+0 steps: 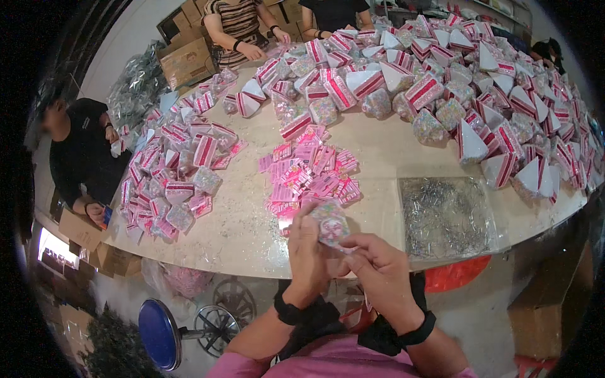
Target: Packing triangular items into small plastic bags and adding stickers or tags.
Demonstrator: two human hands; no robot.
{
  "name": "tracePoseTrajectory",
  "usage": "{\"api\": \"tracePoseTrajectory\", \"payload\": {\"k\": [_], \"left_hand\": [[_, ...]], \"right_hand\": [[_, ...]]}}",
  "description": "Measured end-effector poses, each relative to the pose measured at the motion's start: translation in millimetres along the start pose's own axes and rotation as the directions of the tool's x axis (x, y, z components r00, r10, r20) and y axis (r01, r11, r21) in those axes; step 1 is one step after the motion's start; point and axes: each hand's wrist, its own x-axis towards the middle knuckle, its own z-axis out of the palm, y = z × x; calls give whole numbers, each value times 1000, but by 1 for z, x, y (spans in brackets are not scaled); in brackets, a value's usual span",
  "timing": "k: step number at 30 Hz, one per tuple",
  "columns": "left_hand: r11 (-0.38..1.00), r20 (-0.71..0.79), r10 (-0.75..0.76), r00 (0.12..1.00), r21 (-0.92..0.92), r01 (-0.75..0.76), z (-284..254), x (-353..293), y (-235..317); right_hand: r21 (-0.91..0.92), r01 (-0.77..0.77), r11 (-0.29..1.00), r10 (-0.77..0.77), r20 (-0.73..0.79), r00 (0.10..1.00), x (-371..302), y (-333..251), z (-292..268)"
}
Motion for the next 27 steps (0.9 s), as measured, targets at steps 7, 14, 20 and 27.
{"api": "tracePoseTrajectory", "payload": {"k": [7, 14, 20, 27], "left_hand": [[750, 115, 279, 953, 593, -291, -9, 10, -8], [435, 429, 414, 803, 682, -588, -16, -20, 37], [870, 427, -358, 831, 475, 131, -28, -54, 51], [825, 517, -494, 699, 532, 190, -46, -58, 50]], "right_hand": [[122, 4, 993, 8, -100, 995, -4, 8, -19], [-31, 77, 997, -80, -118, 990, -11, 6, -16], [-660, 630, 409, -563, 360, 744, -22, 12, -14], [-646, 719, 258, -507, 543, 669, -30, 17, -14]]}}
